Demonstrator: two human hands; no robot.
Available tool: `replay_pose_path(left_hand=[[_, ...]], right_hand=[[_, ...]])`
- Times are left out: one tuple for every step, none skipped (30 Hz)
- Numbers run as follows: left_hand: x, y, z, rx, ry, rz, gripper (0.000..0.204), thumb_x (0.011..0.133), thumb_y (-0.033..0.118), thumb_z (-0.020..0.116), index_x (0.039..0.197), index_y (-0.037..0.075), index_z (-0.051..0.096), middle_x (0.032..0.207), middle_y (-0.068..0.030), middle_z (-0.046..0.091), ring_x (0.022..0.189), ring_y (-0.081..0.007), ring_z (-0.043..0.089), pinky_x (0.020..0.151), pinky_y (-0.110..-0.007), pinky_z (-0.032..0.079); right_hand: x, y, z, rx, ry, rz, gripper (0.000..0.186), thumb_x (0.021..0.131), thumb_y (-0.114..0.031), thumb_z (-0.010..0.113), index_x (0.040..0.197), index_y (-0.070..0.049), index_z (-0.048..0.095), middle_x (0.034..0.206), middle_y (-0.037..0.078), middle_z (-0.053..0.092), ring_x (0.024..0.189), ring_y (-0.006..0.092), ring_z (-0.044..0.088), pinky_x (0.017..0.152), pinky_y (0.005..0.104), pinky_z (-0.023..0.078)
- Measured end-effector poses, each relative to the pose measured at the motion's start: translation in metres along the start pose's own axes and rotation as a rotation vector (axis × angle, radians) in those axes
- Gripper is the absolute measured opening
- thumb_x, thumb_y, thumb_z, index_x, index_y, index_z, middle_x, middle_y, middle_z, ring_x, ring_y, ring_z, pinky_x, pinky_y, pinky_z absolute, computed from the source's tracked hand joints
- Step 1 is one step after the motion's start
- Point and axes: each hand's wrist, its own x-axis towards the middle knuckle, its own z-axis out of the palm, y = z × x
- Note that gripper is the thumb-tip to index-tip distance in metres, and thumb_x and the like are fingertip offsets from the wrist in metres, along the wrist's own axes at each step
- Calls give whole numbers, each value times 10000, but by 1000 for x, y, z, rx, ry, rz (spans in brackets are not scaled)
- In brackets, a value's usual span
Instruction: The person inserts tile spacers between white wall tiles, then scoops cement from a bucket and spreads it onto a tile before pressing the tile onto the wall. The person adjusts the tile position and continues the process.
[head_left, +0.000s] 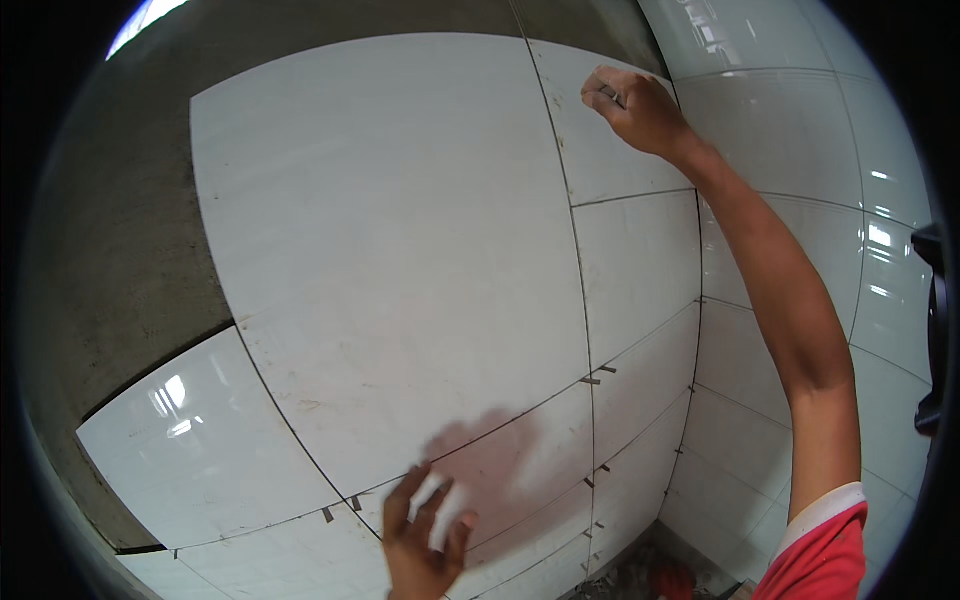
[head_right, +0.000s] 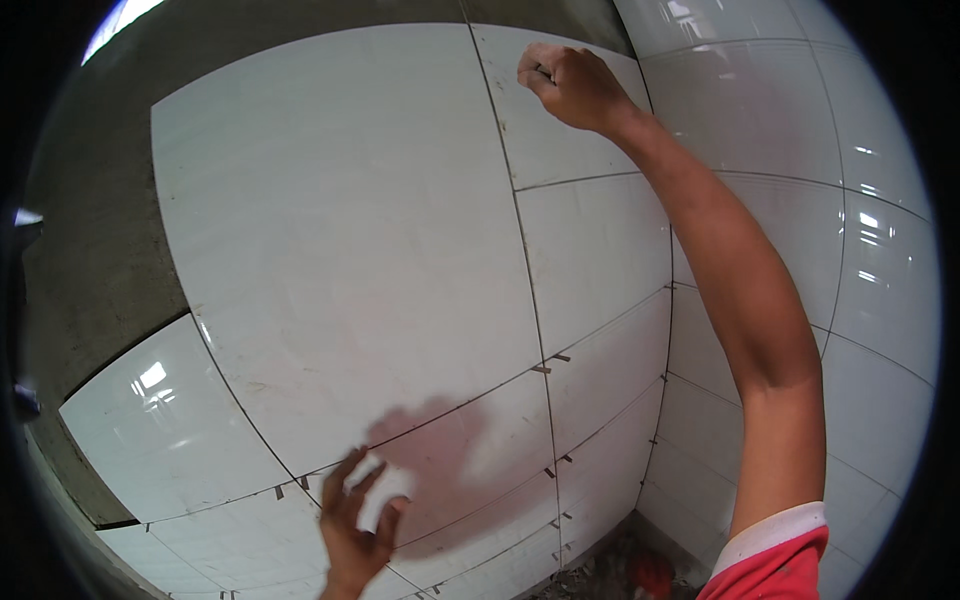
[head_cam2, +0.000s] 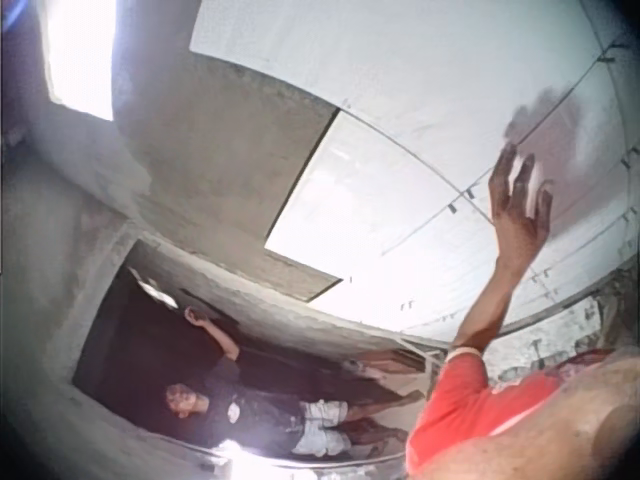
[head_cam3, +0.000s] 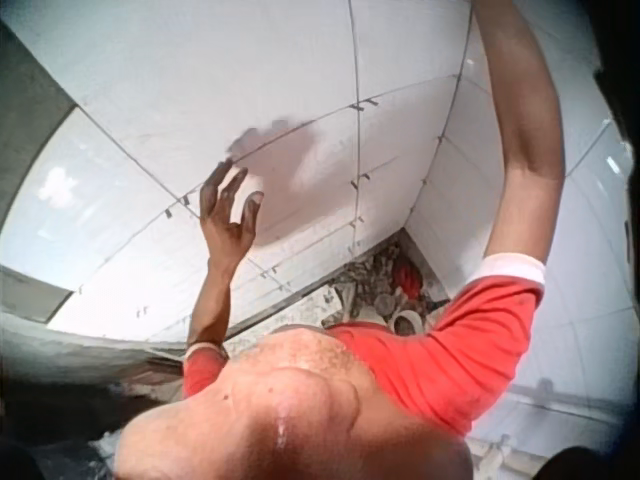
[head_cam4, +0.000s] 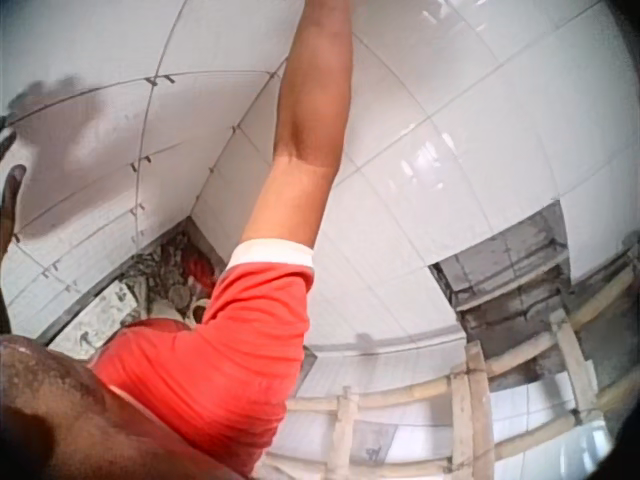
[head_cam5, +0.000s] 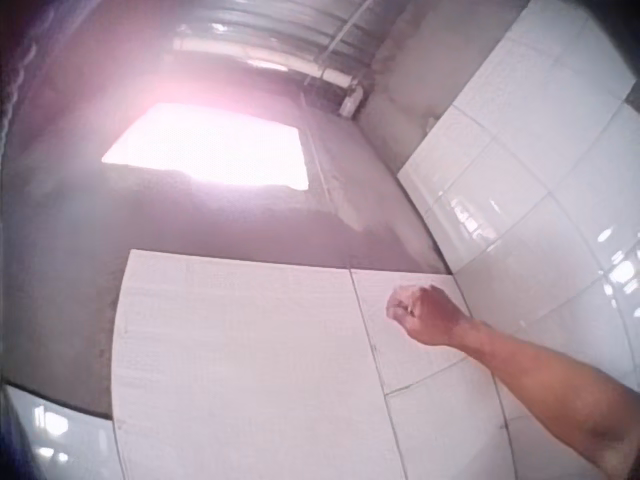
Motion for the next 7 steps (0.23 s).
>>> replay_pose_path(left_hand=[[21,3,-11,25,-5,70,453,849,219,823,1208,-35,714,1303,-217,651,1289,-377,573,1056,-453,472],[46,6,-21,50,-11,139,466,847,224,824,1218,-33,708,1286,-215,660,1278,-380,580,1059,-451,468],[70,12,-29,89,5,205,458,847,219,823,1216,-26,709,1269,-207,673,1267,-381,590,1063,-452,464],[94,20,-37,133,16,263,450,847,214,821,1214,-20,711,1253,-199,685,1256,-382,600,1068,-452,461],[124,27,-43,164,47,369,451,835,187,817,1232,6,704,1219,-186,700,1226,-396,615,1051,-458,475],[154,35,-48,209,78,496,460,823,159,813,1249,31,697,1185,-172,715,1195,-411,630,1033,-464,489],[183,48,-53,250,109,498,385,862,206,788,1221,83,725,1223,-169,707,1199,-408,629,1038,-474,484]], right_hand=[[-10,0,3,7,16,-27,101,944,-135,651,928,-42,687,837,126,721,813,317,705,781,408,560],[-17,0,4,14,26,-84,105,945,-135,655,930,-37,689,857,130,726,830,319,707,793,406,561],[-24,-1,7,24,29,-125,109,945,-135,660,932,-31,690,876,134,730,846,322,709,805,403,562],[-30,-3,11,37,24,-153,112,946,-135,664,934,-26,691,896,138,735,862,324,711,816,401,563],[-36,-6,15,56,15,-172,113,940,-138,677,941,-26,695,935,151,736,884,324,714,837,405,563],[-42,-10,20,75,0,-176,117,934,-141,689,947,-26,700,975,165,737,906,324,718,857,410,562],[-46,-14,24,95,-13,-183,122,928,-145,702,954,-26,704,1015,178,739,928,325,721,877,414,562]])
